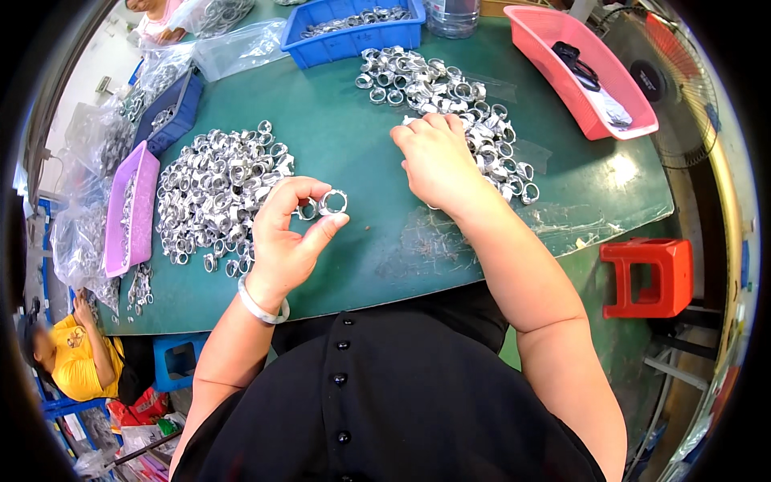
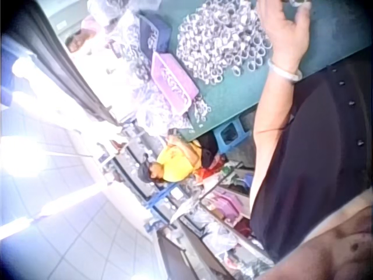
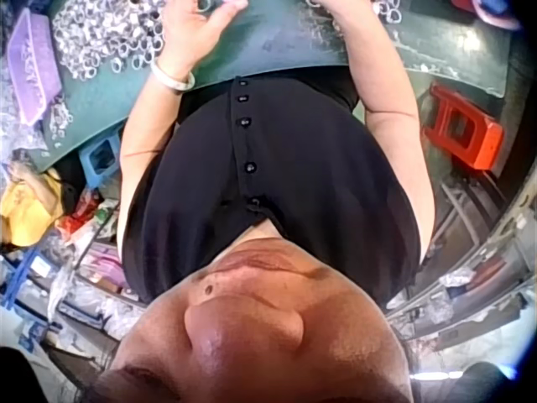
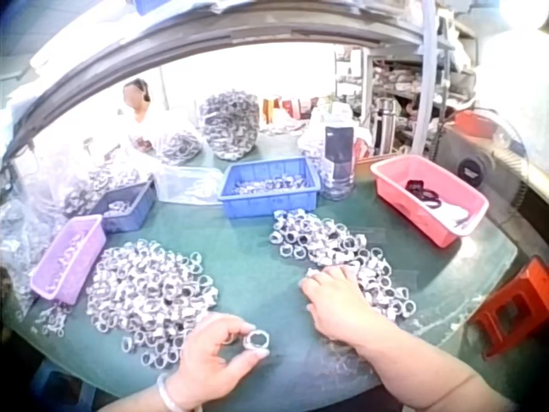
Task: The person picks up metal rings one at a time from a pile on the table, turns them over by hand to look at all sides, and then places them into a separate pile on the same surface.
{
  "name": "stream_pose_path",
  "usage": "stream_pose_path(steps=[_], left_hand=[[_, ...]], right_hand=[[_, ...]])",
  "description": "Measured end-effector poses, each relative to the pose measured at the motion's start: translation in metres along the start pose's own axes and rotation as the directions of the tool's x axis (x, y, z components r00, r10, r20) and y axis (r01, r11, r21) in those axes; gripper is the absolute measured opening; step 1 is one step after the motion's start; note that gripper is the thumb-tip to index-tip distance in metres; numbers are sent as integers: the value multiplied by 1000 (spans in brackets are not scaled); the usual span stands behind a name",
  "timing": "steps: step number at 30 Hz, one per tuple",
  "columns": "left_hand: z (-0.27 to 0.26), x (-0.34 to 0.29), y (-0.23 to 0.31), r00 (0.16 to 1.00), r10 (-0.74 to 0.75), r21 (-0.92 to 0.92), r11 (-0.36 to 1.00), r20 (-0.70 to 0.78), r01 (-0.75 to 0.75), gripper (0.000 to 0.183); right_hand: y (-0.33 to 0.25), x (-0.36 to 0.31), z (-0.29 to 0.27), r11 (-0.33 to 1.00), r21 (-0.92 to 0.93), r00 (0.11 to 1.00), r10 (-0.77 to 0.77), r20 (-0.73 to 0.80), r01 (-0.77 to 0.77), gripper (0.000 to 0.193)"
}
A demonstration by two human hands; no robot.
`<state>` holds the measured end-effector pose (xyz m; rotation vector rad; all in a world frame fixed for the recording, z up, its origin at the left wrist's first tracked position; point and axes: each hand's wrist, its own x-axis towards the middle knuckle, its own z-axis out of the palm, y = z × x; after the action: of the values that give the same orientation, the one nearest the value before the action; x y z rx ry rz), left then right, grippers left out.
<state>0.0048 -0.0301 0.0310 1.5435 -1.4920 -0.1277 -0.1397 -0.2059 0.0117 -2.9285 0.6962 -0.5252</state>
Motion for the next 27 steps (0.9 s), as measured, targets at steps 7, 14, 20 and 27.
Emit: stream_pose_path(steps=[7, 14, 20, 27], left_hand=[[-22, 7, -31, 976, 60, 358, 933, -209, 20, 26], [-73, 8, -78, 936, -108, 733, 595, -334, 330, 37], [-55, 5, -60, 952, 59, 717, 673, -299, 183, 35], [-21, 0, -26, 986, 117, 519, 854, -118, -39, 27]], right_hand=[[4, 3, 3, 936, 350, 996, -68, 51, 46, 36], [-5, 0, -1, 995, 101, 991, -15, -131, 29, 41], [-13, -1, -11, 990, -81, 992, 120, 27, -117, 44], [-6, 0, -6, 996, 90, 998, -32, 54, 27, 44]])
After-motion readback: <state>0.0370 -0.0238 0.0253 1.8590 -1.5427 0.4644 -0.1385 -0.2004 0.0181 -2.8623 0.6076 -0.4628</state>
